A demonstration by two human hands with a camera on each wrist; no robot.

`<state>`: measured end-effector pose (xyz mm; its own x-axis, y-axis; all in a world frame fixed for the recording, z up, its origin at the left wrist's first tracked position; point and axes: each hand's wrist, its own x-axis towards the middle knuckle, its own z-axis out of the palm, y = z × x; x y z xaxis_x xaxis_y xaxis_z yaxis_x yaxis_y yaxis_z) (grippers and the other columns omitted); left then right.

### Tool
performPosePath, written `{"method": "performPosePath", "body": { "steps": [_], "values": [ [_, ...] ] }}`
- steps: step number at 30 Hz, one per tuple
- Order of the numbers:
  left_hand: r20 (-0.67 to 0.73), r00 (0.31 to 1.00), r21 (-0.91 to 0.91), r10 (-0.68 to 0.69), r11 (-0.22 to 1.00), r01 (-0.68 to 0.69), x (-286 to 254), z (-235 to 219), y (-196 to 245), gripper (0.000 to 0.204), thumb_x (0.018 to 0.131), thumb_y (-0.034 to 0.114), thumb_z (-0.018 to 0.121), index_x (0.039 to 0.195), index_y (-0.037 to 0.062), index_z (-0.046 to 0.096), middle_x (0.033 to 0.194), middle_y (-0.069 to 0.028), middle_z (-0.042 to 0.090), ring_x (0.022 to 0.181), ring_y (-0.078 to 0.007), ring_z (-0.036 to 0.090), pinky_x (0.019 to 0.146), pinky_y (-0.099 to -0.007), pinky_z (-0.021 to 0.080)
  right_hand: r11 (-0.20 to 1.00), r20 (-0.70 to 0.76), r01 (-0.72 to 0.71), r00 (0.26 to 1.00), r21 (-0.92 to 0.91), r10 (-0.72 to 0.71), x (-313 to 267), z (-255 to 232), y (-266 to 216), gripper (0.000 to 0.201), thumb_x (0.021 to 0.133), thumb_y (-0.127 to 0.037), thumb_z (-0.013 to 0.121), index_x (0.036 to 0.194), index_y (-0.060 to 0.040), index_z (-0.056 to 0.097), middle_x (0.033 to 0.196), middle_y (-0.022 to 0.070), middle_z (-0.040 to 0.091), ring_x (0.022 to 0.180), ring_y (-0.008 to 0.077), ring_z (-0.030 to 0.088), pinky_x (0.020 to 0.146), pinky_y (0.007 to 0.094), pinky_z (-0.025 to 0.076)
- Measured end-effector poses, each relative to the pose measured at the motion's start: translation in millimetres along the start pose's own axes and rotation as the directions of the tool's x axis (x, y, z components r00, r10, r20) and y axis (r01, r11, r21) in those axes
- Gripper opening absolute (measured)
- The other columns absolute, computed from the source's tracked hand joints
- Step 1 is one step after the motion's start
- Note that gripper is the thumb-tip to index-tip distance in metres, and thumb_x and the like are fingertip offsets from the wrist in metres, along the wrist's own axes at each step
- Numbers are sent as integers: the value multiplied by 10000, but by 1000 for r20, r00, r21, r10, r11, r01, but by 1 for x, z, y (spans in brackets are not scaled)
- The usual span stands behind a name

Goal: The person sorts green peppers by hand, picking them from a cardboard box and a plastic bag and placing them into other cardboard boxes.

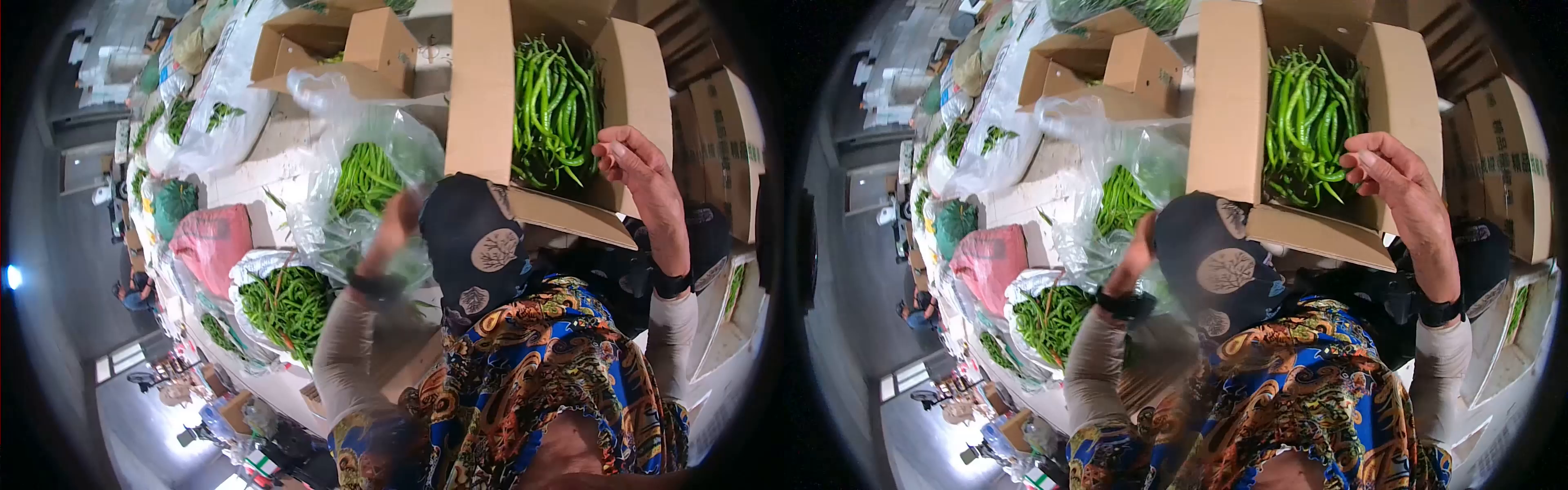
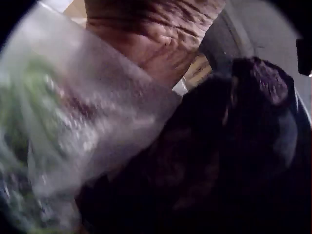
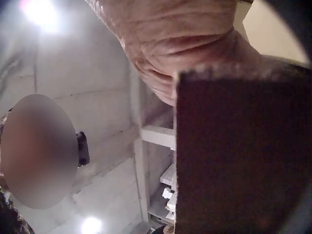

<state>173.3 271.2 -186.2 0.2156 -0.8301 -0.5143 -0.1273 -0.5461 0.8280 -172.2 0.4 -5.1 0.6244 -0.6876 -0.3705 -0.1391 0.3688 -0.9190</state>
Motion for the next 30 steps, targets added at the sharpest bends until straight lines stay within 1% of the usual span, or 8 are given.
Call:
{"method": "performPosePath", "body": {
  "steps": [6,8,9,10,23,26,28,30],
  "values": [
    [-195,896,-160,399,889,-430,10,66,-12,418,951,361,394,1176,53,565,1082,-64,636,970,-207,602,800,-354,494,997,83,1,997,-75,6,12,28,-14,196,934,-228,542,1054,-84,600,940,13,618,810,68,539,730,214,417],
    [-117,962,-727,248,639,-253,1,39,41,323,924,108,478,1207,-42,522,1133,-81,606,1029,-158,579,864,-310,473,994,99,-10,995,-110,21,12,31,-16,195,933,-228,544,1052,-84,600,939,15,618,811,68,538,731,214,416],
    [-225,963,-164,146,969,-185,32,18,-4,314,878,153,516,1137,-20,553,1051,-147,610,937,-249,593,812,-371,474,994,116,-18,993,-110,31,12,30,-17,198,932,-229,544,1056,-84,598,938,16,617,813,67,537,732,215,416],
    [-367,922,444,124,895,56,56,-2,-50,307,833,198,555,1067,1,584,969,-213,614,844,-340,607,759,-432,474,994,133,-26,990,-110,41,12,29,-17,201,930,-229,545,1059,-84,597,936,17,617,814,67,537,733,216,415],
    [-148,902,767,406,623,-155,-86,85,-11,414,758,154,553,1137,-10,529,1099,-202,523,1024,-378,485,876,-469,378,992,66,-45,996,-121,53,6,11,-21,244,925,-226,550,1094,-51,569,952,15,616,809,61,527,735,203,381],
    [-113,872,480,476,795,-372,-88,101,-18,360,756,97,540,1105,10,558,1090,-178,532,1058,-363,488,901,-420,401,975,78,-37,995,-221,56,10,30,-36,260,918,-240,558,1088,-43,567,943,23,614,809,71,531,734,209,389],
    [-170,977,-287,-130,955,78,-86,90,-32,366,744,51,541,1109,14,556,1108,-156,541,1092,-346,486,914,-387,420,924,193,70,981,-375,4,16,43,-49,293,900,-264,579,1078,-32,567,928,31,611,808,82,532,738,217,399],
    [-399,872,704,285,704,92,-82,60,23,378,757,59,557,1130,-2,552,1077,-234,559,1008,-417,535,858,-399,444,898,224,93,975,-431,7,14,59,-67,304,892,-272,586,1071,-26,569,924,35,610,808,86,531,737,222,405]
  ]
}}
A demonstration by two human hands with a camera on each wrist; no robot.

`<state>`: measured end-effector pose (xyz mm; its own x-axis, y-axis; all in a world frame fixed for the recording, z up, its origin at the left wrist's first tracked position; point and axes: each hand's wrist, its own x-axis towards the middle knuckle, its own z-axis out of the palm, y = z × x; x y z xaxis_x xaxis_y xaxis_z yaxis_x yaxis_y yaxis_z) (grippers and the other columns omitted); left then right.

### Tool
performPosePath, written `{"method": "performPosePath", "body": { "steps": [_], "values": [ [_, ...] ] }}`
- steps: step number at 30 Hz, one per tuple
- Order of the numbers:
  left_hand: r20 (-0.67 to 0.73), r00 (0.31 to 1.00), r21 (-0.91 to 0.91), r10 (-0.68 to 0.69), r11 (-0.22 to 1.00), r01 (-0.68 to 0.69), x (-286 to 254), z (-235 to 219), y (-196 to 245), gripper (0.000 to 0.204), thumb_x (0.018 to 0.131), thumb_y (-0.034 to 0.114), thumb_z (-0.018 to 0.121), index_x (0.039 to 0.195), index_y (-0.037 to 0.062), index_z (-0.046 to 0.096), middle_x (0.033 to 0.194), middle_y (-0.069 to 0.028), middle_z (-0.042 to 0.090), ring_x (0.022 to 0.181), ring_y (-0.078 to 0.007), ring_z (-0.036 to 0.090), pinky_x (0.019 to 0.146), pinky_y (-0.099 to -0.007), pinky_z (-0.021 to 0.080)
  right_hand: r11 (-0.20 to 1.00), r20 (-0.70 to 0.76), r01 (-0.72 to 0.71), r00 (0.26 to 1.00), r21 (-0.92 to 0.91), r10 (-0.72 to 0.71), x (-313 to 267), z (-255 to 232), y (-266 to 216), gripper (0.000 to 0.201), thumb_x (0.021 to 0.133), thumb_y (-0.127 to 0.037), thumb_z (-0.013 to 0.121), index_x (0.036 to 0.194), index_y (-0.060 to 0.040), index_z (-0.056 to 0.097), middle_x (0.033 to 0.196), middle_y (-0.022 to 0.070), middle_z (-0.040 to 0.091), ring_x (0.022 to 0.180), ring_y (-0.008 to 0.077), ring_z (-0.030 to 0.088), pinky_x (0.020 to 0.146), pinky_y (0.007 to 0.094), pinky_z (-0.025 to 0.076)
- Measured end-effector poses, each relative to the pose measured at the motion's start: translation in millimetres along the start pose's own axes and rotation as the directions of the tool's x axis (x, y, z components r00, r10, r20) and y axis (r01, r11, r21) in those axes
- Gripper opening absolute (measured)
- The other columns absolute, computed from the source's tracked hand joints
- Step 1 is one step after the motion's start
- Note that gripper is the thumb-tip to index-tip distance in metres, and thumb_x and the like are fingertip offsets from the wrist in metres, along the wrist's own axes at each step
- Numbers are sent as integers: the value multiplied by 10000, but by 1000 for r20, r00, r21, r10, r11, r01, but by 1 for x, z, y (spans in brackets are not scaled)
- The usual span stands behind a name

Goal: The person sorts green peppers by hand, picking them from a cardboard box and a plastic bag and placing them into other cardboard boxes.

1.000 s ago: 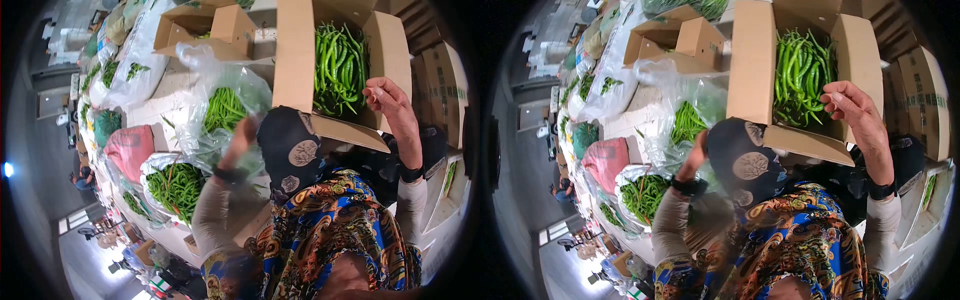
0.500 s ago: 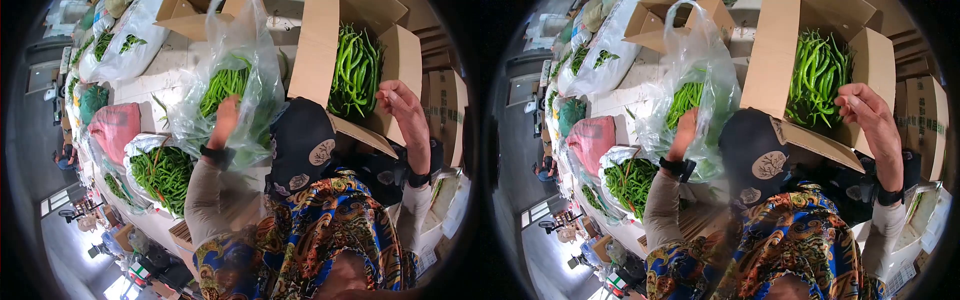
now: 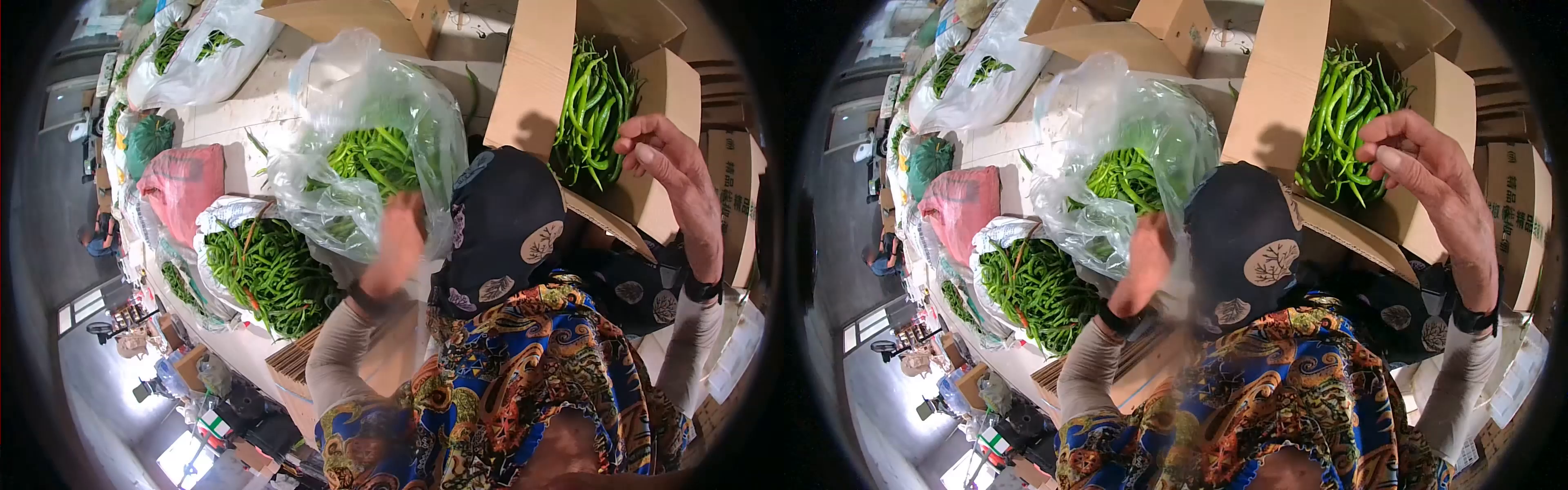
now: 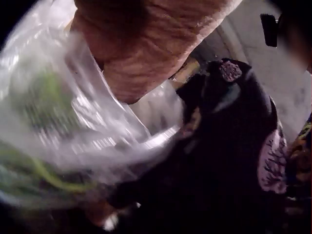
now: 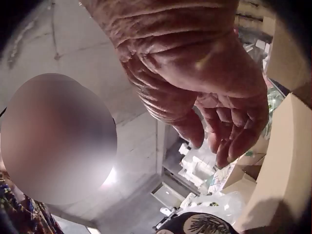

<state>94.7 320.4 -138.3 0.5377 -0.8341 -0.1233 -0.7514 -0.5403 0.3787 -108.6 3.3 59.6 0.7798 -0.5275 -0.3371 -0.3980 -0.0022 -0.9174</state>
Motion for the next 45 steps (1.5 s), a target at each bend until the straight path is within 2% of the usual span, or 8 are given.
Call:
{"method": "performPosePath", "body": {
  "steps": [11,15,19,31,38,40,42,45],
  "values": [
    [182,913,329,364,853,-406,105,17,-99,674,707,37,601,1341,121,391,1346,-114,392,1263,-364,346,904,-524,348,999,140,-46,989,-29,49,9,17,-13,304,889,-279,604,1064,-33,570,935,66,621,829,103,553,756,236,424],
    [526,841,406,128,831,-380,125,14,-76,608,601,97,703,1177,109,511,1202,-97,482,1222,-330,389,919,-539,333,997,110,-71,991,-33,74,3,13,-10,342,874,-312,620,1067,-35,566,931,64,621,826,101,558,746,241,422],
    [212,827,76,521,835,-545,104,9,-104,383,651,81,659,1022,83,568,982,-102,527,1018,-299,475,827,-432,365,997,111,-68,991,-44,73,1,6,2,348,869,-318,622,1064,-35,568,929,63,622,827,100,559,744,243,422],
    [430,786,433,445,662,-612,85,-50,-71,173,795,88,527,966,101,549,786,-57,582,770,-217,597,658,-375,431,996,54,-82,995,-37,84,-12,-2,12,284,900,-263,583,1066,-33,565,922,56,618,822,99,559,733,229,424],
    [-16,990,474,140,873,-116,141,-62,-60,108,780,143,590,853,68,568,650,-124,625,614,-291,653,565,-379,505,993,85,-113,990,-19,115,-9,2,19,276,907,-261,578,1074,-43,560,937,54,618,825,100,559,737,231,426],
    [218,955,-420,-198,865,276,174,-4,-97,262,771,258,635,862,22,568,691,-147,639,597,-316,643,616,-384,522,993,85,-119,989,-16,120,-9,5,15,275,906,-264,582,1074,-47,561,943,53,618,826,100,559,737,231,426],
    [298,940,-521,-165,797,305,199,54,-115,426,720,377,689,922,19,579,711,-173,636,630,-322,639,654,-370,523,995,113,-103,988,-3,103,-10,8,12,274,906,-261,588,1078,-50,559,952,51,619,830,98,557,738,233,427],
    [149,977,-123,-154,977,173,208,116,-91,548,673,443,721,998,27,573,888,-214,636,840,-343,632,766,-407,505,994,124,-106,987,10,104,-11,6,17,267,910,-257,586,1080,-53,558,953,50,619,832,95,553,737,236,429]
  ]
}}
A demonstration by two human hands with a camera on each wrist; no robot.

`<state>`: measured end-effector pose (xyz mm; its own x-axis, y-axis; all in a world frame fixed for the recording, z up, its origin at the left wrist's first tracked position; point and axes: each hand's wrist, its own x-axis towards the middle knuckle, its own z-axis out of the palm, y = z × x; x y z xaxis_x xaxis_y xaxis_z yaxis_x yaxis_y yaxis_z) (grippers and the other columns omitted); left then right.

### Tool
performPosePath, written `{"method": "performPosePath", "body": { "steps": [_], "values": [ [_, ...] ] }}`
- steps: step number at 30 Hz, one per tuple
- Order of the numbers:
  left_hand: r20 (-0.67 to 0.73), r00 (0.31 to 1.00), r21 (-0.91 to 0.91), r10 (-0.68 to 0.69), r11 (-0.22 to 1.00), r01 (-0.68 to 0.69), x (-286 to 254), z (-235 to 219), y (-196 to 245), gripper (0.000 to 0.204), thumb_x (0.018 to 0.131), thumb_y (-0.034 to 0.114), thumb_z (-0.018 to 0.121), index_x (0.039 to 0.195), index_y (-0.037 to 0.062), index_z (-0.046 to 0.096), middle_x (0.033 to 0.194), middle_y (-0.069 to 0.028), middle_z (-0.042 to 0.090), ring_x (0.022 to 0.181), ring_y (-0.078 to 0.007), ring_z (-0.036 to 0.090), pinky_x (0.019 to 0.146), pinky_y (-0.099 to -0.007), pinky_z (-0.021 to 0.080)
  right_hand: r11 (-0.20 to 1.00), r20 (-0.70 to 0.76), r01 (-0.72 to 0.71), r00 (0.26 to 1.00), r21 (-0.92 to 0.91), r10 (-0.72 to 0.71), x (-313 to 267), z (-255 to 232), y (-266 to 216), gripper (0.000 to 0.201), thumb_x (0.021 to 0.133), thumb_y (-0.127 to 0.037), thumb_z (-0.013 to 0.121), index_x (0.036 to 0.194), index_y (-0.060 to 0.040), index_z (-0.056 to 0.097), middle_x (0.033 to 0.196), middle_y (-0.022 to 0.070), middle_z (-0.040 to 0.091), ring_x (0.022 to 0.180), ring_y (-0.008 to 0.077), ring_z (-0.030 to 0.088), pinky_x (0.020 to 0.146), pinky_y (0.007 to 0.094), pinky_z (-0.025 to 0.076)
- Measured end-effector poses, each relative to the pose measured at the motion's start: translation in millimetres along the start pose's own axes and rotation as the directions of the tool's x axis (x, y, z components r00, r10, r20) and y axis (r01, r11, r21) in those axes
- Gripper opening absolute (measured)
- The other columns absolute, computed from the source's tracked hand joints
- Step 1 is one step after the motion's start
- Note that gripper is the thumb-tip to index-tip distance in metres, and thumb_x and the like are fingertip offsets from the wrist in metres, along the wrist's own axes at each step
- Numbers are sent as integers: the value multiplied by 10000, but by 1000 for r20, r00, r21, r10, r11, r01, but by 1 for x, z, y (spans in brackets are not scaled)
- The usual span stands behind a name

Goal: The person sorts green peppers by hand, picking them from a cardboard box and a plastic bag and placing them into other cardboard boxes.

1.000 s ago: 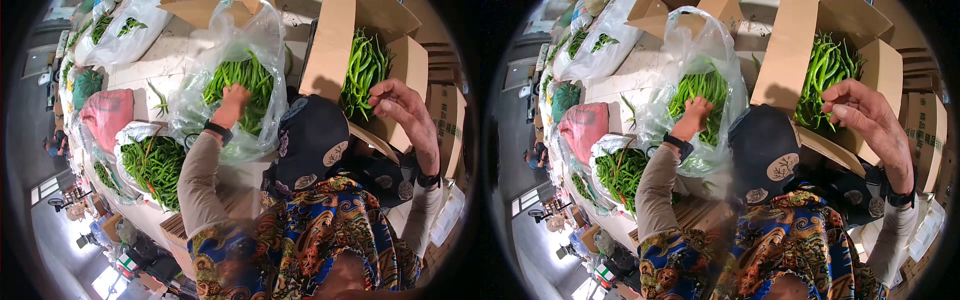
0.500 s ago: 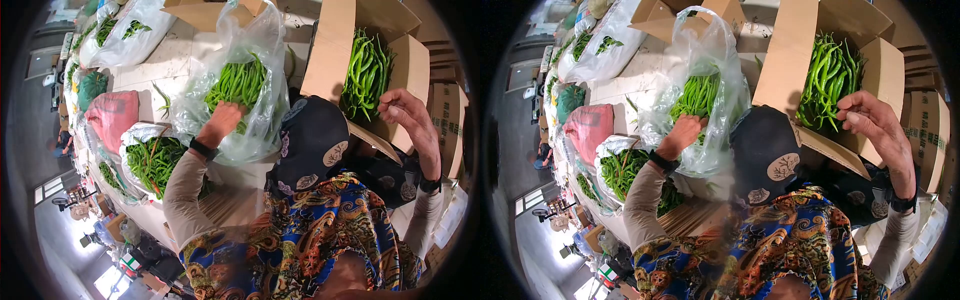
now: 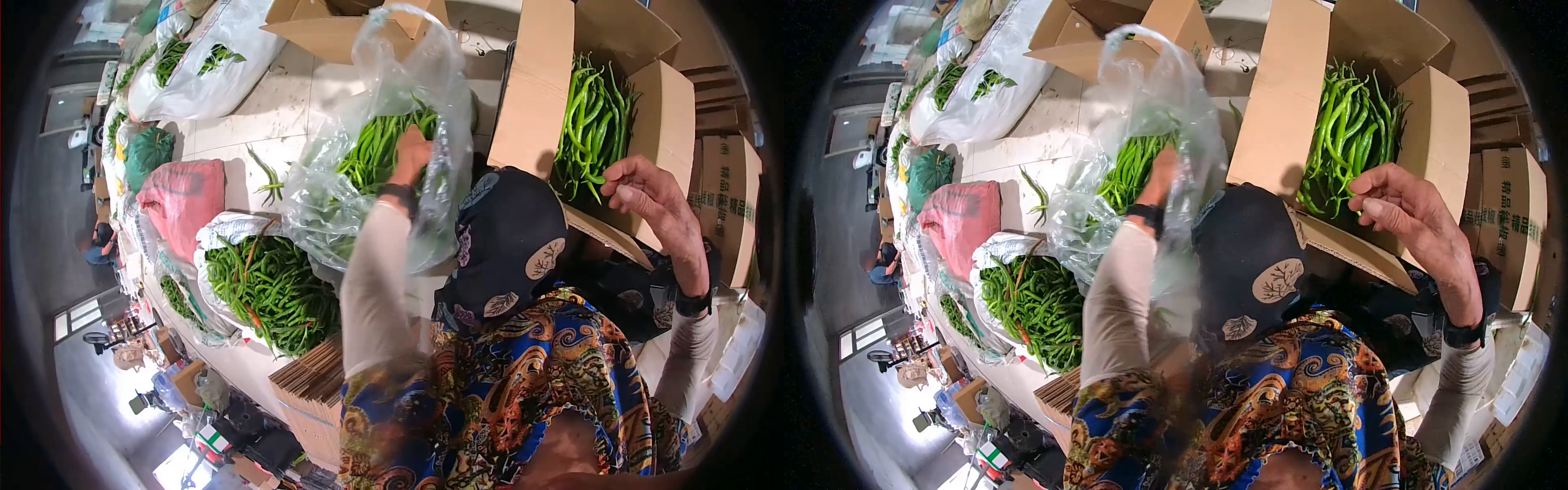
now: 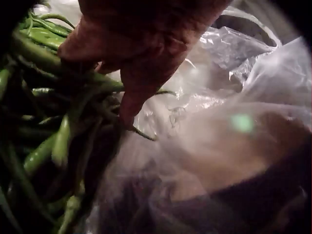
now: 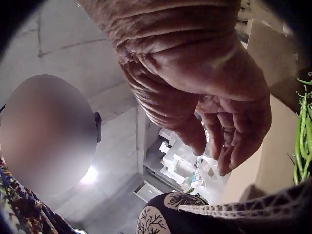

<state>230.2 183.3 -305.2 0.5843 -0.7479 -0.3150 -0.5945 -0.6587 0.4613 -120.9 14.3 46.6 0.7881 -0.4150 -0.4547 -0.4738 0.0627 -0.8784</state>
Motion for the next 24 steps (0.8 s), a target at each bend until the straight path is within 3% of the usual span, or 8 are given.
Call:
{"method": "performPosePath", "body": {
  "steps": [2,4,8,11,12,14,18,24],
  "values": [
    [-160,952,-70,-262,965,254,-35,-23,66,593,663,444,733,1030,18,543,1114,-247,567,1050,-396,546,869,-472,452,1000,-4,-10,1000,10,10,0,-2,7,263,912,-251,584,1080,-50,556,953,53,618,830,95,552,736,239,431],
    [-85,954,-141,-286,952,273,-34,-18,68,577,665,413,741,1021,13,523,1189,-241,514,1100,-439,493,898,-531,415,1000,2,-11,1000,19,11,0,-3,10,266,913,-248,581,1082,-45,553,946,54,617,824,97,550,735,238,431],
    [-64,990,-1,-127,992,127,-35,-7,48,459,693,312,710,1004,39,513,1018,-223,574,996,-412,562,829,-506,461,999,8,-39,999,33,39,3,-2,11,256,914,-236,579,1075,-39,556,938,55,615,818,103,549,736,239,432],
    [-310,950,105,-29,992,65,-35,9,44,345,718,245,666,949,57,491,862,-195,606,763,-390,627,682,-485,506,998,13,-40,999,58,39,4,-3,8,243,915,-220,578,1072,-35,561,930,56,612,822,109,549,744,245,436],
    [-306,952,108,-25,992,60,-33,15,46,345,718,245,666,949,57,491,862,-195,606,763,-390,627,682,-485,506,998,20,-39,999,53,38,3,-2,7,239,912,-214,582,1068,-33,565,926,55,610,824,110,547,748,247,438],
    [-327,933,204,-146,954,221,-29,16,52,283,733,236,654,876,59,486,866,-207,614,754,-394,633,667,-481,512,998,30,-34,999,52,32,5,-1,5,236,908,-208,586,1065,-32,569,923,54,609,826,111,545,752,250,440],
    [-194,963,140,-186,967,214,-32,-12,63,266,764,229,632,944,57,540,873,-187,630,755,-372,639,648,-457,509,997,8,-37,999,64,37,0,-3,1,231,905,-202,588,1056,-27,572,926,53,603,823,109,538,761,250,443],
    [-405,910,-25,86,994,-105,-71,-47,59,289,778,235,625,998,59,559,871,-173,636,744,-358,637,639,-445,506,995,-5,-16,1000,93,16,-2,-10,12,235,905,-216,586,1045,-28,570,930,50,602,819,105,535,760,245,445]
  ]
}}
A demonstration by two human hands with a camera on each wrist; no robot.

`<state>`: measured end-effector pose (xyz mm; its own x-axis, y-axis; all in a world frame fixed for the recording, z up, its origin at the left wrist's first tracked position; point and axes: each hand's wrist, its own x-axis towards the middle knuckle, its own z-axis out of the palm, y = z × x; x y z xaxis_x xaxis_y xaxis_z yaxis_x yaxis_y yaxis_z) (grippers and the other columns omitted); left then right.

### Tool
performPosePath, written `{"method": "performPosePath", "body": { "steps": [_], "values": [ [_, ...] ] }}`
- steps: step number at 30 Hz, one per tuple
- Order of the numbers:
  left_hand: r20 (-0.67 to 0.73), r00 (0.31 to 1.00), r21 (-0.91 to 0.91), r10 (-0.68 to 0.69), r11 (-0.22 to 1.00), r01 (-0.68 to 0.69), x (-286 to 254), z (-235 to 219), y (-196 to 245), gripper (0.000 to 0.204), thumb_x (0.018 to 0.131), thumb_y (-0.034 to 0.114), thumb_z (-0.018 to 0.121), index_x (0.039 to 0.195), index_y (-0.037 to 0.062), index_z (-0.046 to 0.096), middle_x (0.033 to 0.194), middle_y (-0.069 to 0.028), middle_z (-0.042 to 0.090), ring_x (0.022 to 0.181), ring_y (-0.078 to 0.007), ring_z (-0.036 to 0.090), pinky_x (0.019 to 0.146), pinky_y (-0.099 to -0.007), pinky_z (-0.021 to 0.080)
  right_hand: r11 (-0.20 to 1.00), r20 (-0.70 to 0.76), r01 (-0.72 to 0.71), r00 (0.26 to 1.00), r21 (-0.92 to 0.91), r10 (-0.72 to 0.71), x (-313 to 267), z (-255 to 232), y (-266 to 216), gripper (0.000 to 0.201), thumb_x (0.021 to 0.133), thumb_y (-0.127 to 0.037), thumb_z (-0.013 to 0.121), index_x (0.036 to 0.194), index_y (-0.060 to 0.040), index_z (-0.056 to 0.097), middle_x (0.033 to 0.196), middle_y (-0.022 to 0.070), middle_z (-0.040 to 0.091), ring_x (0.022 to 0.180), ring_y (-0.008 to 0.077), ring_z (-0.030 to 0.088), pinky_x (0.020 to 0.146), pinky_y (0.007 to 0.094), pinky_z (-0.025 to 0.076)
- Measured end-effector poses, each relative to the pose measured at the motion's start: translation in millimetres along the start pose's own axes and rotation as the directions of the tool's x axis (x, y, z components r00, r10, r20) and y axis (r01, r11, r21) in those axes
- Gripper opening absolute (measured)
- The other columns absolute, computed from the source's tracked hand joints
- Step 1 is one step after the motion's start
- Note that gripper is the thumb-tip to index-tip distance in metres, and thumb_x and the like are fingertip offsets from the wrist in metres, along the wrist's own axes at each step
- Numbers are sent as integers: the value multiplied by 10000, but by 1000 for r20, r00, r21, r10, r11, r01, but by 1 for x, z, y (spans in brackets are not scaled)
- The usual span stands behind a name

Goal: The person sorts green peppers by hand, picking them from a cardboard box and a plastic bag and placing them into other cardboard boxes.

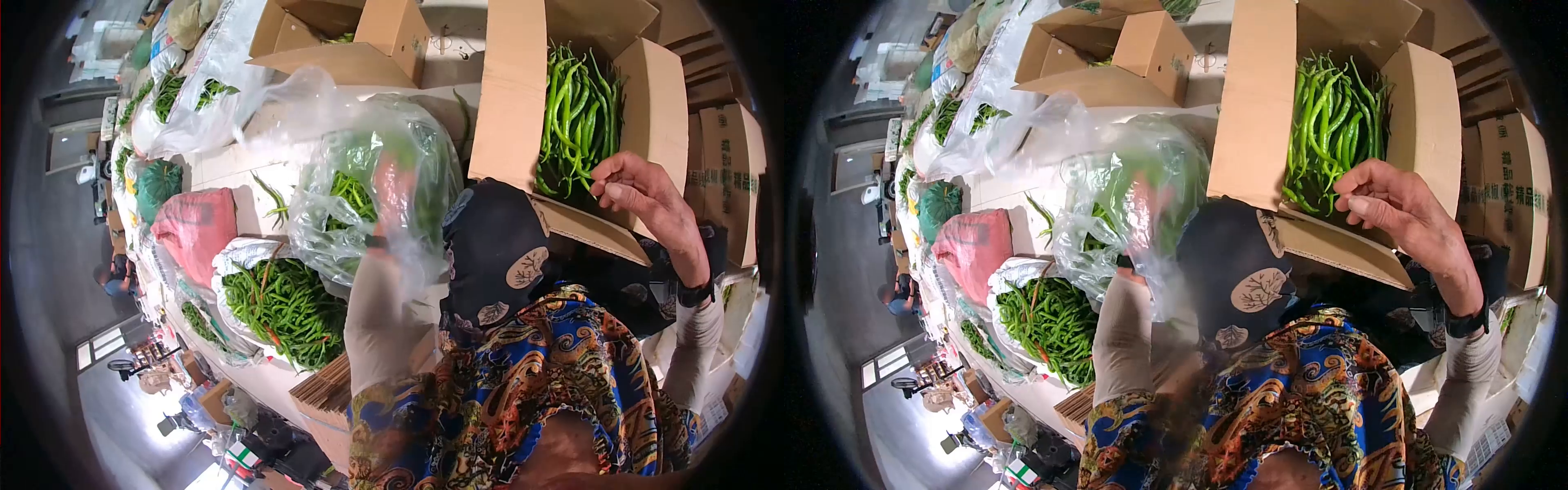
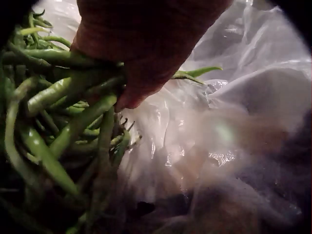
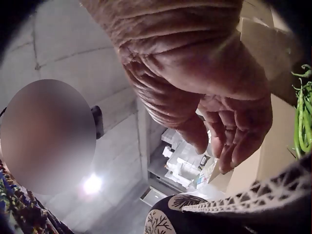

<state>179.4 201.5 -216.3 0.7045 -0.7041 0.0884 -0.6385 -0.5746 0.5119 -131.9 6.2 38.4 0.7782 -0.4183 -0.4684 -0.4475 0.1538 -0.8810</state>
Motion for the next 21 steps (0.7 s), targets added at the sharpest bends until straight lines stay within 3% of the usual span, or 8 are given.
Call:
{"method": "performPosePath", "body": {
  "steps": [7,10,11,13,15,18,19,21],
  "values": [
    [-310,917,-270,251,902,-338,-2,-22,31,323,796,242,616,1061,61,581,870,-157,642,732,-340,635,629,-430,502,987,88,138,987,-84,-130,19,21,-33,248,881,-197,597,1040,-9,570,878,40,616,797,102,551,732,245,454],
    [-85,982,-119,169,977,-178,-13,-32,24,485,827,316,608,1228,66,499,1022,-164,614,902,-301,611,784,-401,493,901,221,349,929,-259,-297,39,40,-60,237,861,-153,580,1041,1,568,885,77,626,817,154,580,743,286,464],
    [106,992,-270,-62,959,89,-16,-35,14,478,847,317,604,1229,50,499,1071,-157,600,1001,-280,587,829,-390,476,831,311,450,882,-327,-355,46,47,-69,235,850,-131,570,1043,3,568,896,106,629,836,192,596,756,319,468],
    [46,998,-295,-36,954,48,-24,-41,17,466,850,310,600,1219,41,504,1058,-152,605,986,-277,593,820,-391,482,728,476,607,767,-318,-431,63,68,-83,233,822,-113,565,1027,-3,575,951,155,611,911,271,592,811,381,454],
    [-70,998,-333,2,943,-25,-35,-53,24,443,858,295,592,1199,24,514,1032,-143,615,955,-271,605,801,-393,495,472,545,847,523,-244,-656,96,104,-72,215,812,-91,576,1015,-19,576,1002,109,608,923,279,605,799,370,485],
    [-267,962,-397,56,903,-163,-38,-64,41,410,870,273,579,1170,-2,528,992,-128,630,910,-261,622,772,-396,515,312,606,940,328,-136,-725,129,130,-62,232,773,-86,576,999,-32,565,1038,100,590,986,309,574,863,426,458],
    [-333,941,-415,61,887,-205,-42,-67,44,400,874,266,575,1160,-11,533,979,-124,635,894,-258,627,763,-397,521,311,608,940,328,-137,-723,138,131,-59,232,773,-86,576,999,-32,565,1038,100,590,986,309,574,863,426,458],
    [-403,914,-424,52,874,-236,-54,-78,35,391,878,259,571,1150,-19,538,965,-119,640,879,-255,633,753,-398,528,188,698,819,564,-542,-442,160,131,-56,224,762,-68,569,982,-29,553,1049,103,589,997,314,568,819,436,467]
  ]
}}
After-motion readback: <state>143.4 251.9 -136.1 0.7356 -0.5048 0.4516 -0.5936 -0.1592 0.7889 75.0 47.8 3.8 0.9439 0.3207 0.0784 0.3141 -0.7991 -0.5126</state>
